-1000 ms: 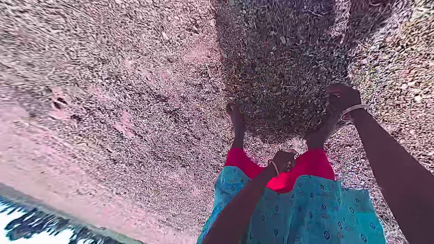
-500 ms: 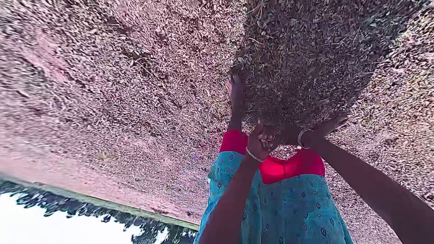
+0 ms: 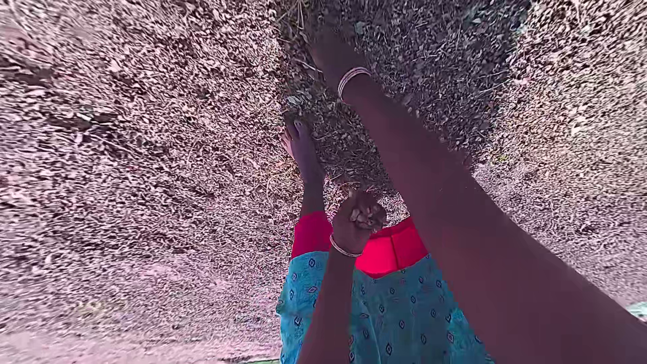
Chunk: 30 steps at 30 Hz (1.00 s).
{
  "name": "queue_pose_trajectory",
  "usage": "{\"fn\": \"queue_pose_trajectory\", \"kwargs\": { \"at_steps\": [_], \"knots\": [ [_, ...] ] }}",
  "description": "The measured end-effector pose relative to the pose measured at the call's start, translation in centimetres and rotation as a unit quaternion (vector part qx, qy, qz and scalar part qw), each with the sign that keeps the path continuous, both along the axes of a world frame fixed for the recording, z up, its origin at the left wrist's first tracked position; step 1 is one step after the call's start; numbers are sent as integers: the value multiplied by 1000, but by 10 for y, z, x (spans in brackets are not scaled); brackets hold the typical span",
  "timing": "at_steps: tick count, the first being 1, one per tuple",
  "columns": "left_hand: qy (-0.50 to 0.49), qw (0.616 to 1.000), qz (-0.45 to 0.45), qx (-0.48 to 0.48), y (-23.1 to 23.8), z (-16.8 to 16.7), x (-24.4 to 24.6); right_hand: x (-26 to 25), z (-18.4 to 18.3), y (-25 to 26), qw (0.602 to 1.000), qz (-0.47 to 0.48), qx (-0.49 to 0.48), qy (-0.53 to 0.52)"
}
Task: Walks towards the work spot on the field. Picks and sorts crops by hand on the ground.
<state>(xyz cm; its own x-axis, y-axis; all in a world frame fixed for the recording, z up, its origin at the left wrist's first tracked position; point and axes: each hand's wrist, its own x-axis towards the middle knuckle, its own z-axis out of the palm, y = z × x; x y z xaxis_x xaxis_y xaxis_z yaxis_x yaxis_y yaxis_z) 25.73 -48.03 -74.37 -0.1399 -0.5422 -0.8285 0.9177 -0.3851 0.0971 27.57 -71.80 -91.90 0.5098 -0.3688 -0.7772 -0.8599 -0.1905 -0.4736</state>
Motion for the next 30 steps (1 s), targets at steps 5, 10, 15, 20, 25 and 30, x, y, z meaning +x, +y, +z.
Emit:
{"fn": "queue_pose_trajectory", "kwargs": {
  "at_steps": [5, 10, 15, 20, 25, 30],
  "knots": [
    [-18, 1000, 1, -24, -11, 5, 19, -66, 27, 21, 975, -216, -20, -52],
    [-11, 996, 90, 26, -4, -2, 33, -140, 89, 53, 886, -436, -104, -114],
    [-40, 992, 98, 70, -1, -7, 31, -143, 177, 127, 892, -315, 119, -303],
    [4, 992, 108, 61, -3, 0, 26, -197, 111, 119, 922, -387, 13, -25],
    [21, 994, 100, 27, -1, -1, 25, -220, 14, 79, 943, -295, -14, 150],
    [26, 993, 101, 49, -4, 2, 23, -213, 5, 66, 962, -230, -13, 144]
  ]
}}
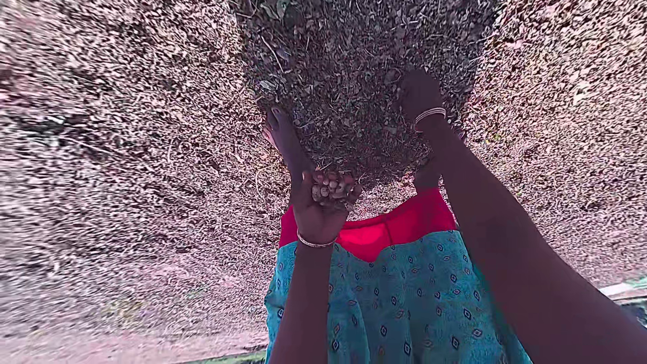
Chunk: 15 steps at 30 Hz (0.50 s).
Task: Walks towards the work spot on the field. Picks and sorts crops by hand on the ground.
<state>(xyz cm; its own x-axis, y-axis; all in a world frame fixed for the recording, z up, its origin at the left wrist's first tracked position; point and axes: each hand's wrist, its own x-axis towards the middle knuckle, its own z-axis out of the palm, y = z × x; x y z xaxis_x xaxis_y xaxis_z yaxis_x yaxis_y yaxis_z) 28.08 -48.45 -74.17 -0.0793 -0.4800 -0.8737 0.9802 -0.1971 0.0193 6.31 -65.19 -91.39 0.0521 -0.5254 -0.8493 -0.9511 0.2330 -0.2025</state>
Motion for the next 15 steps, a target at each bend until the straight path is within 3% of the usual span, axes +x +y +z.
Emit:
{"fn": "queue_pose_trajectory", "kwargs": {
  "at_steps": [2, 4, 7, 8, 9, 11, 13, 15],
  "knots": [
    [-5, 1000, 6, 1, 0, 0, 0, 0, 30, -1, 986, -124, -101, -54],
    [-15, 1000, 6, 7, -1, 0, -1, 8, 75, 10, 951, -193, -170, -174],
    [-26, 999, -18, 9, -2, -1, -3, 18, 149, 42, 886, -143, -89, -432],
    [-24, 999, -30, 10, -3, -1, -6, 18, 164, 49, 881, -100, -37, -460],
    [-21, 999, -42, 5, -4, -1, -9, 13, 168, 51, 893, -65, -7, -445],
    [-6, 998, -61, -9, -5, 2, -15, -12, 147, 47, 938, -82, -18, -335],
    [31, 997, -65, -37, -10, 8, -22, -48, 99, 21, 978, -135, -66, -147],
    [92, 991, -64, -73, -13, 13, -25, -85, 42, -15, 975, -210, -68, 40]
  ]
}}
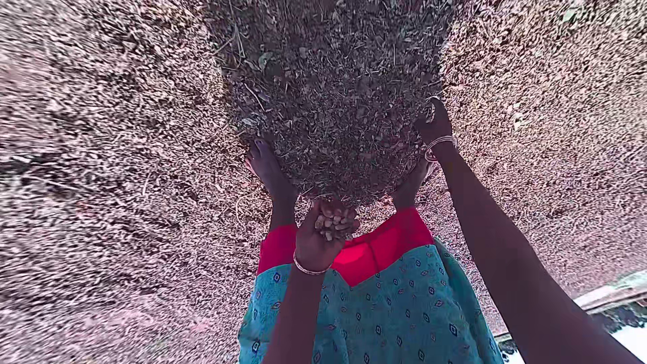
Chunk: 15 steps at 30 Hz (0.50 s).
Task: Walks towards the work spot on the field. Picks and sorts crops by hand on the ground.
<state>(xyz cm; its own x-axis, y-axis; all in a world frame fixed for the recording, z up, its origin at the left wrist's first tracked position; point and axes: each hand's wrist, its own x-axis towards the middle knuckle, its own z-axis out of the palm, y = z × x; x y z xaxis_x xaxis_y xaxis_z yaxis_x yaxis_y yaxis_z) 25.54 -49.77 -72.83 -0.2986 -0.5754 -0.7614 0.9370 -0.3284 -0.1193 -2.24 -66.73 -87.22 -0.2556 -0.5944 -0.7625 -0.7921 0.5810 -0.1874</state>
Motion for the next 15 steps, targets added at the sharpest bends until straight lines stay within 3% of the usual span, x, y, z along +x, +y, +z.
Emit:
{"fn": "queue_pose_trajectory", "kwargs": {
  "at_steps": [2, 3, 5, 8, 10, 11, 13, 15],
  "knots": [
    [34, 999, -12, -27, 3, 0, -1, -20, -45, -24, 993, -83, 0, 82],
    [40, 998, -16, -35, 5, -2, -1, -13, -54, -28, 992, -78, 16, 95],
    [32, 998, -19, -41, 11, -5, 1, 21, -53, -11, 993, 36, 83, 75],
    [0, 999, -10, -33, 11, -8, 6, 71, -13, 39, 941, 258, 186, -116],
    [-12, 999, -8, -29, 10, -8, 9, 81, 19, 65, 873, 319, 275, -244],
    [-18, 999, -8, -29, 9, -8, 10, 77, 30, 71, 865, 315, 290, -263],
    [-24, 999, -4, -28, 9, -9, 11, 49, 38, 65, 926, 219, 200, -234],
    [-28, 999, 2, -25, 10, -9, 11, 7, 25, 40, 990, 100, 31, -99]
  ]
}}
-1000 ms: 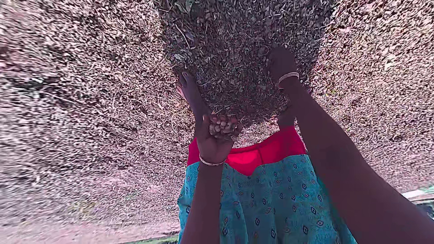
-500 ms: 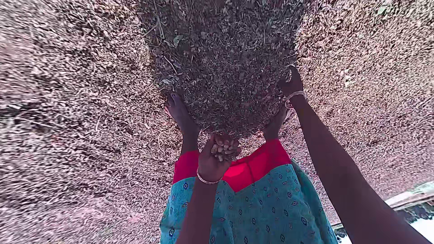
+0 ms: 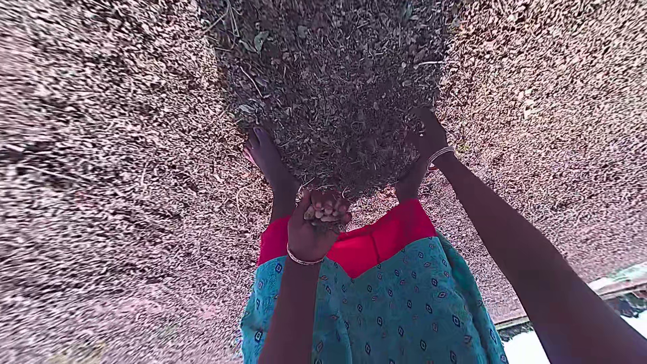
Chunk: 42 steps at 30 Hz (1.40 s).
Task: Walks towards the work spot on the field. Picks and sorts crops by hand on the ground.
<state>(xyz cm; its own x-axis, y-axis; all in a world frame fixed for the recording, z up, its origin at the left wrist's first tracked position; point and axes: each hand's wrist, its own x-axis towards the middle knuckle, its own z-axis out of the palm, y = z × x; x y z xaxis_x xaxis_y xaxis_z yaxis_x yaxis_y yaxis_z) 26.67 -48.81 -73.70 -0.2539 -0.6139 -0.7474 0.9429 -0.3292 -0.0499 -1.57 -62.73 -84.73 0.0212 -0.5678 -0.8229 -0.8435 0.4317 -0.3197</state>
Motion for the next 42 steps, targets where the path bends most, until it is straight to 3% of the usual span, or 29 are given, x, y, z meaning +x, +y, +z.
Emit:
{"fn": "queue_pose_trajectory", "kwargs": {
  "at_steps": [2, 4, 6, 7, 10, 12, 14, 16, 19, 22, 24, 25, 28, 30, 32, 34, 36, 38, 40, 42],
  "knots": [
    [1, 1000, -3, 0, 2, -1, 0, -46, -23, -43, 973, -106, -97, 182],
    [6, 1000, -12, -7, 5, -2, 1, -81, -45, -86, 929, -203, -75, 300],
    [7, 1000, -22, -15, 7, -4, 0, -101, -67, -111, 928, -241, -69, 274],
    [4, 999, -29, -21, 7, -5, 0, -99, -70, -117, 944, -202, -44, 256],
    [3, 999, -39, -24, 7, -5, -3, -75, -37, -100, 986, -36, 34, 157],
    [3, 999, -39, -29, 5, -6, -4, -64, -5, -77, 993, 40, 100, 49],
    [-5, 999, -42, -21, 6, -4, -5, -71, 12, -60, 992, 71, 105, 6],
    [-3, 999, -40, -16, 4, -4, -5, -91, 12, -58, 997, 9, 56, 56],
    [10, 999, -36, -11, 4, -6, -6, -113, -18, -80, 984, -36, -19, 174],
    [5, 999, -52, -2, 7, -6, -7, -87, -48, -119, 961, -70, -38, 264],
    [-2, 998, -63, 6, 10, -6, -8, -53, -77, -137, 960, -143, -71, 232],
    [-7, 997, -71, 4, 10, -8, -9, -27, -87, -142, 968, -120, -81, 205],
    [-2, 997, -78, -7, 10, -10, -13, 50, -84, -132, 986, 109, -49, 113],
    [-6, 997, -78, -12, 7, -10, -13, 86, -67, -111, 962, 272, -21, 7],
    [-7, 997, -71, -12, 8, -9, -12, 102, -44, -84, 938, 338, 6, -73],
    [-6, 998, -62, -10, 7, -10, -11, 99, -25, -64, 921, 388, 23, -36],
    [-10, 998, -61, -8, 6, -9, -11, 87, -6, -54, 922, 380, 58, 47],
    [-13, 998, -60, -9, 5, -10, -11, 79, 2, -43, 938, 335, 26, 89],
    [-16, 998, -57, 0, 7, -9, -12, 89, 2, -22, 951, 300, 6, 70],
    [-28, 998, -57, 18, 7, -8, -12, 112, -8, 0, 956, 274, 99, 39]
  ]
}}
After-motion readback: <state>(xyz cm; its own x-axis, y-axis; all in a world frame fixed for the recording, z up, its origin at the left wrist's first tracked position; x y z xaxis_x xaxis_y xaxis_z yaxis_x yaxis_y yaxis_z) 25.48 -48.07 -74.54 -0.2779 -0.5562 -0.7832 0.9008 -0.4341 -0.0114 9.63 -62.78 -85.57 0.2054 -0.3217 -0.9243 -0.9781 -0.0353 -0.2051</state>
